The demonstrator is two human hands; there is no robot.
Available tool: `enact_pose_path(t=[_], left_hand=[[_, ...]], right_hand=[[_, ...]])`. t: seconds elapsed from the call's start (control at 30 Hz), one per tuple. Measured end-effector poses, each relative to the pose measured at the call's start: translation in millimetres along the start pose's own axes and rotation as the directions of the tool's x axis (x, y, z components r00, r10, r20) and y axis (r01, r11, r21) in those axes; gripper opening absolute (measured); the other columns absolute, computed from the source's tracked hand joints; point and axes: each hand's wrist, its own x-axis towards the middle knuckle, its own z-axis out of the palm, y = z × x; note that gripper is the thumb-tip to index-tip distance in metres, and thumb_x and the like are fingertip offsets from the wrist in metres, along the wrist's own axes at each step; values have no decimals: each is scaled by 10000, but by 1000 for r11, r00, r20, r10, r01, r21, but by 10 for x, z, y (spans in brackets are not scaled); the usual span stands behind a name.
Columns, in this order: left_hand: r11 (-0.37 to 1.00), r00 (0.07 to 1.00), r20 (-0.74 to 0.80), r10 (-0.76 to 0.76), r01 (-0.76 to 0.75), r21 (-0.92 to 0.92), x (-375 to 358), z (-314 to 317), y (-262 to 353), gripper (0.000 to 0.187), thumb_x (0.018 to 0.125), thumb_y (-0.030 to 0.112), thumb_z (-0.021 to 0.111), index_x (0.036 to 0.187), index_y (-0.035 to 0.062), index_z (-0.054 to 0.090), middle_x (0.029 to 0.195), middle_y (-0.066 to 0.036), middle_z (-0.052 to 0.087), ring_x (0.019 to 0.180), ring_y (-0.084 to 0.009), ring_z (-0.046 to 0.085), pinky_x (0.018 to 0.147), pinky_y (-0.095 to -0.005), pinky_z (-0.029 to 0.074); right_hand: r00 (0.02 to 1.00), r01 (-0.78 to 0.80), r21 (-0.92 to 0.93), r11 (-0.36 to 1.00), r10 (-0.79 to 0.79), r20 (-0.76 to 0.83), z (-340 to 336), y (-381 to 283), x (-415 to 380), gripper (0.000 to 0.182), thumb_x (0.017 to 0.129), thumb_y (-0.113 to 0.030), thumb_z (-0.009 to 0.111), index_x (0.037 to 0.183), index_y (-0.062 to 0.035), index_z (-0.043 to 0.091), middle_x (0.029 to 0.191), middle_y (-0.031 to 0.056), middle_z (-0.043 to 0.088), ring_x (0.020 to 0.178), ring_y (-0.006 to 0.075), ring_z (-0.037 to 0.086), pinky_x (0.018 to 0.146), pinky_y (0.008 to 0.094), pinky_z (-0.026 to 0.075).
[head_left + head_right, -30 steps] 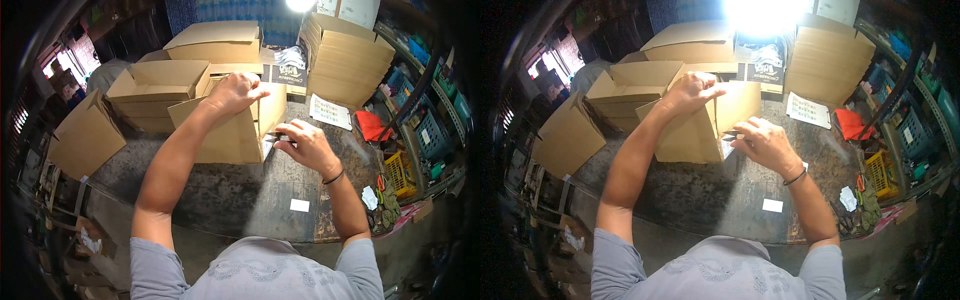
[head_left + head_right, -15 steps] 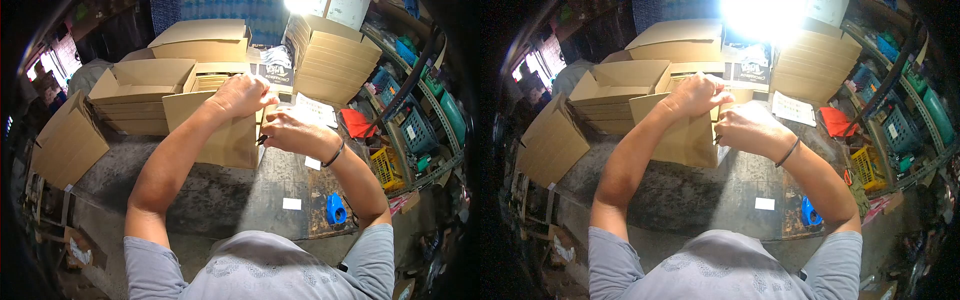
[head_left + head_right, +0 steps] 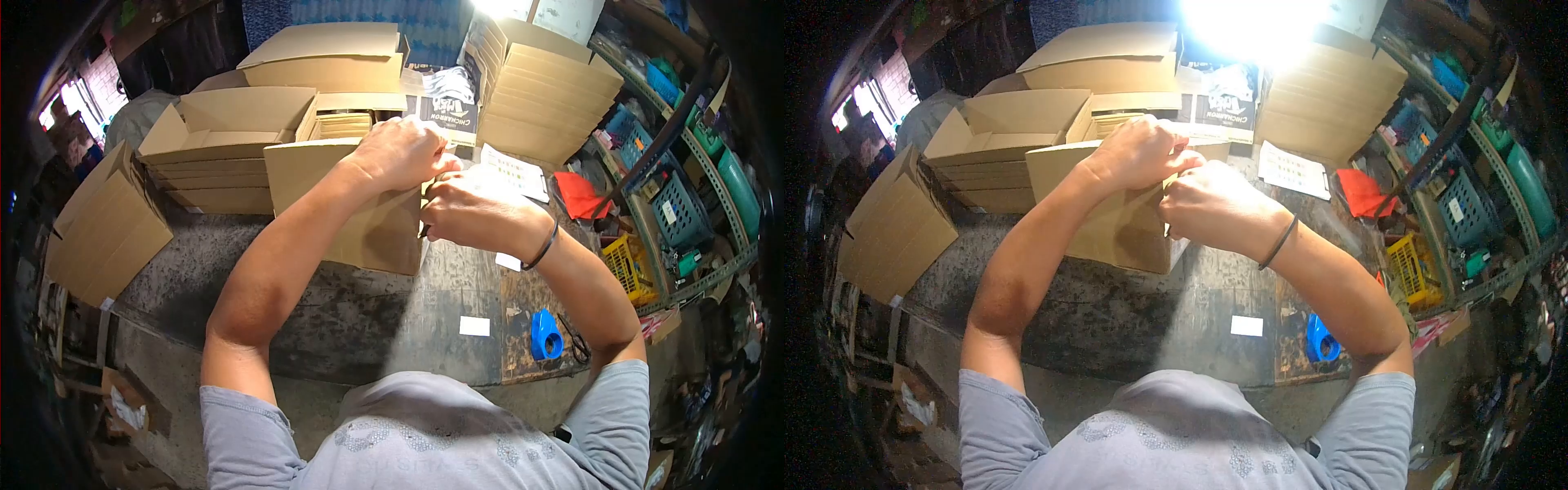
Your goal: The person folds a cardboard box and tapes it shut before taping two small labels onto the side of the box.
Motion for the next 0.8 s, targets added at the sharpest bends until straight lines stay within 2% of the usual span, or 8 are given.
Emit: enact_pose_path(t=[0.13,0.33,0.4,0.47,0.53,0.67,0.77,0.8], left_hand=[[999,1000,-17,24,-24,-36,-58,41,7,376,873,410,614,838,46,704,732,-181,667,717,-336,659,701,-423,527],[991,1000,3,-1,1,-135,-772,145,170,408,878,348,645,681,9,532,566,-162,453,534,-328,456,538,-414,386],[997,993,112,-32,40,-68,-1236,332,189,347,845,261,687,657,20,524,537,-172,441,480,-332,445,483,-422,366],[999,985,170,-16,24,-48,-1715,527,291,272,814,226,718,693,59,541,525,-114,488,497,-321,532,490,-425,416],[997,972,231,-37,51,-54,-2150,799,334,228,802,201,718,749,69,540,577,-104,512,550,-310,548,523,-421,431],[986,942,307,-134,159,-56,-2733,1227,349,240,799,176,711,740,57,510,607,-109,522,572,-314,547,535,-426,424],[964,917,327,-230,260,-51,-2886,1370,463,230,804,157,698,747,50,503,611,-117,522,582,-318,549,539,-438,420],[956,915,311,-258,287,-51,-2866,1386,498,217,810,147,688,756,48,503,614,-121,522,588,-321,550,542,-444,418]], right_hand=[[994,-82,-4,997,82,70,-100,-71,-53,103,768,-174,645,740,-75,661,777,101,626,785,269,641,693,376,520],[934,-230,172,958,267,-237,-229,4,-950,278,798,-314,693,945,-82,653,890,92,650,793,270,664,670,402,531],[809,-528,314,789,580,-97,-87,131,-1503,334,835,-351,681,1036,-86,653,957,122,669,836,272,668,719,380,516],[638,-547,539,640,736,-226,428,424,-2203,329,838,-319,695,1054,-76,645,941,118,679,831,233,668,725,330,508],[249,-721,674,161,968,35,1090,587,-2940,315,832,-294,702,1023,-54,632,896,98,670,829,195,645,747,310,494],[-33,-829,519,-207,946,324,2776,646,-4391,325,794,-290,731,983,-51,620,917,100,667,883,220,638,794,355,484],[-146,-891,351,-289,912,383,3105,502,-4484,256,820,-229,714,979,-67,597,845,73,644,843,184,612,753,335,470],[-133,-921,300,-249,924,359,3252,509,-4553,280,817,-236,711,1027,-83,606,887,105,659,869,259,634,783,375,482]])
